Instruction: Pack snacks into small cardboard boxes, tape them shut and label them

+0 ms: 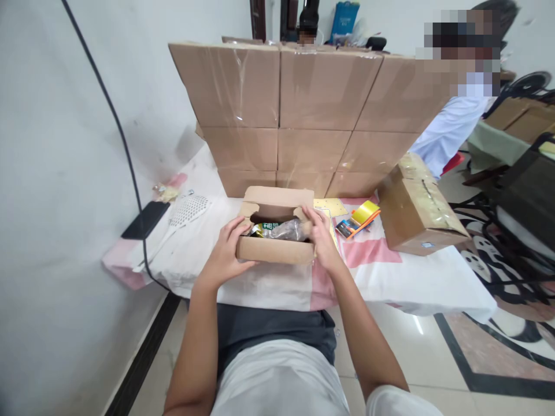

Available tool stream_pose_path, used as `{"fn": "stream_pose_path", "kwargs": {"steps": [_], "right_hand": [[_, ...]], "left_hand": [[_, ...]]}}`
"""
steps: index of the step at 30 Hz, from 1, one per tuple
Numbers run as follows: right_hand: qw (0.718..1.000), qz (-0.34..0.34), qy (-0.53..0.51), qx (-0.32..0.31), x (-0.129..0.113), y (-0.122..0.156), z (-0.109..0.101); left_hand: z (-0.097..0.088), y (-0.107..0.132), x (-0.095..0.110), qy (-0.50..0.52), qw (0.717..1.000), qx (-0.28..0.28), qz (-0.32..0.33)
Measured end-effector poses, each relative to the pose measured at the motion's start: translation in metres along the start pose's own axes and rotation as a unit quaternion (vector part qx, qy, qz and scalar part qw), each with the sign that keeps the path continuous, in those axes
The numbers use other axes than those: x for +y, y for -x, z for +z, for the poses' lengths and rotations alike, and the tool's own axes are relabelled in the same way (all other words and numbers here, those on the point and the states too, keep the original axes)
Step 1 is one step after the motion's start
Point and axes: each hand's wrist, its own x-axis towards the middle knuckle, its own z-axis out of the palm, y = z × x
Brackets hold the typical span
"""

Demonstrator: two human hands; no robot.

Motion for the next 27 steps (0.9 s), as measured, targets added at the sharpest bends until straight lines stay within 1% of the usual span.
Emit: {"fn": "stream_pose_path", "kwargs": {"steps": [2, 3, 7, 10, 12, 14, 15, 17, 19, 21, 22, 24, 27], "right_hand": [[0.999, 0.005, 0.042, -0.023, -0.004, -0.007, 0.003], [0.999, 0.014, 0.041, -0.031, -0.005, -0.010, 0.004], [0.995, 0.068, -0.056, -0.036, 0.002, -0.014, 0.004], [0.989, 0.094, -0.112, -0.008, 0.013, -0.010, 0.012], [0.983, 0.099, -0.151, 0.024, 0.022, -0.009, 0.020], [0.969, 0.106, -0.216, 0.058, 0.030, -0.011, 0.027], [0.958, 0.113, -0.252, 0.075, 0.033, -0.014, 0.030], [0.937, 0.120, -0.309, 0.107, 0.037, -0.023, 0.033], [0.928, 0.098, -0.333, 0.138, 0.036, -0.032, 0.032], [0.938, 0.036, -0.316, 0.142, 0.034, -0.039, 0.030], [0.946, 0.002, -0.296, 0.135, 0.033, -0.041, 0.029], [0.961, -0.046, -0.250, 0.107, 0.031, -0.042, 0.026], [0.972, -0.058, -0.207, 0.092, 0.029, -0.041, 0.025]], "left_hand": [[0.000, 0.000, 0.002, -0.003, 1.000, 0.003, 0.005], [0.001, 0.000, 0.003, -0.006, 1.000, 0.007, 0.006], [0.000, 0.002, 0.003, 0.006, 1.000, 0.020, 0.011], [-0.006, 0.002, 0.000, 0.048, 0.998, 0.030, 0.010], [-0.008, -0.002, -0.001, 0.086, 0.994, 0.066, -0.036], [-0.006, -0.010, -0.002, 0.114, 0.979, 0.120, -0.116], [-0.003, -0.015, -0.001, 0.125, 0.969, 0.147, -0.152], [0.007, -0.025, -0.001, 0.148, 0.951, 0.189, -0.195], [0.017, -0.032, -0.001, 0.176, 0.938, 0.210, -0.211], [0.022, -0.035, -0.002, 0.190, 0.933, 0.215, -0.218], [0.023, -0.035, -0.002, 0.185, 0.935, 0.213, -0.215], [0.020, -0.034, 0.002, 0.148, 0.949, 0.207, -0.185], [0.019, -0.035, 0.020, 0.027, 0.977, 0.184, -0.107]]}}
